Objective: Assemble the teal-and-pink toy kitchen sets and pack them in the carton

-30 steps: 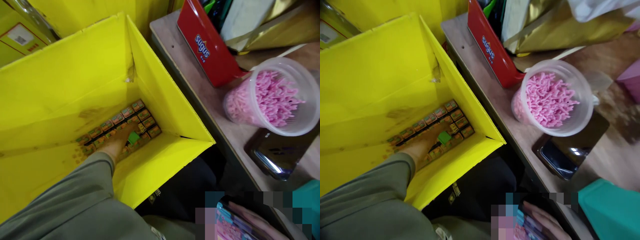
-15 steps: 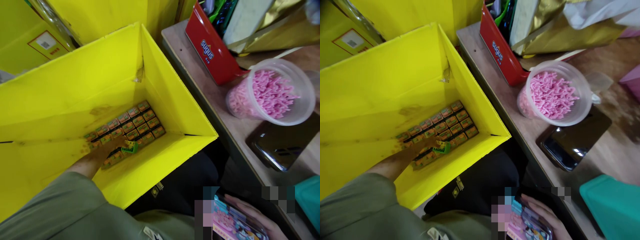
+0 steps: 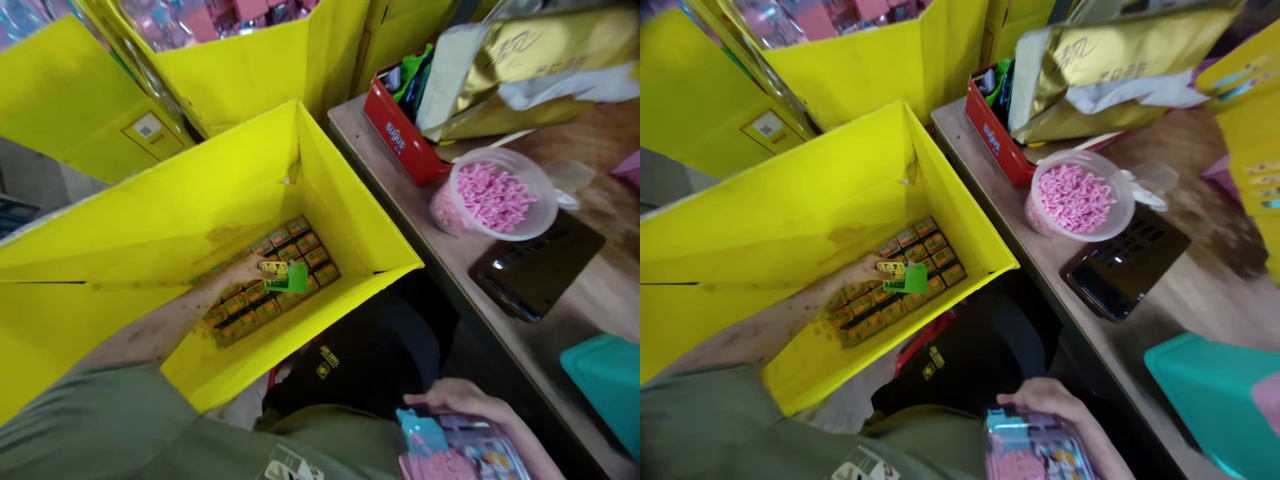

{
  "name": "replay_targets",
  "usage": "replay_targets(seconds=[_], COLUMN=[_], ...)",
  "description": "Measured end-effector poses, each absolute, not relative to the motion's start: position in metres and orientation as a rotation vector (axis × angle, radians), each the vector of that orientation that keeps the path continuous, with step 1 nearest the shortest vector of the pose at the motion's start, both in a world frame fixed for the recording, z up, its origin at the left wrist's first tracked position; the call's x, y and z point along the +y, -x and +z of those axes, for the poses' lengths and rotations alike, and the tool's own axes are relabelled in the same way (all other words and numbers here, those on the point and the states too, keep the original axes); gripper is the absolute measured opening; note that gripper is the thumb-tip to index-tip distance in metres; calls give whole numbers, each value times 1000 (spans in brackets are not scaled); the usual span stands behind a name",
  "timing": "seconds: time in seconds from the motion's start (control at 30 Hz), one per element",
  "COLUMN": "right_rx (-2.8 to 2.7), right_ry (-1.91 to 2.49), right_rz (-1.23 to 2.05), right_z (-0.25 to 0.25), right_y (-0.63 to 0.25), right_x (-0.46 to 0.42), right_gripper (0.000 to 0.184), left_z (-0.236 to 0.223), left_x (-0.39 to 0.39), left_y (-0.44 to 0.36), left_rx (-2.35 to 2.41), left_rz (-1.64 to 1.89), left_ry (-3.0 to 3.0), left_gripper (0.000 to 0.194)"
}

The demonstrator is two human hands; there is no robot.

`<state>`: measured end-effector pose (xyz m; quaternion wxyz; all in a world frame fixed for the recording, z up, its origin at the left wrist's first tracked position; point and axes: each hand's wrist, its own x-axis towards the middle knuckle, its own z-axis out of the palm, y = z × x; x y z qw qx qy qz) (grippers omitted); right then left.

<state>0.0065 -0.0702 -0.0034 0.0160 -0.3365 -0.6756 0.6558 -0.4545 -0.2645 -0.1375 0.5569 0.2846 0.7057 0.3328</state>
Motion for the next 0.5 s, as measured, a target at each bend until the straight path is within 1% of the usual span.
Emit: replay_targets(seconds=[0.07,0.13,0.2,0.23,0.27,0.33,0.37,0.43,0.5], right_rx=[-2115,-2186,-2319,-2397,-2464,-2526,-2538,-2554,-2591], right_ry=[934,814,749,743,755,813,833,839,838], right_rz=[2114,2160,2145,2120,2079,1944,1867,1705,1558], right_z=[3,15,30,38,45,56,59,65,70], right_y=[23,52,74,83,90,97,99,101,104], right_x=[-70,-68,-67,-68,-71,-78,-82,-90,-94], right_gripper=[54,62,59,60,70,101,110,119,126], left_z=[-109,-66,-17,7,30,68,83,103,114], left_x=[-256,-245,-235,-232,-230,-228,-229,-231,-232], left_y=[467,469,460,452,443,424,416,404,394], left_rx=[1667,1628,1583,1586,1610,1684,1717,1748,1725], left_rz=[765,774,803,821,824,836,849,894,922], left_ry=[-716,-810,-946,-1024,-1109,-1294,-1374,-1468,-1488], left_gripper=[69,69,64,57,48,32,27,20,16])
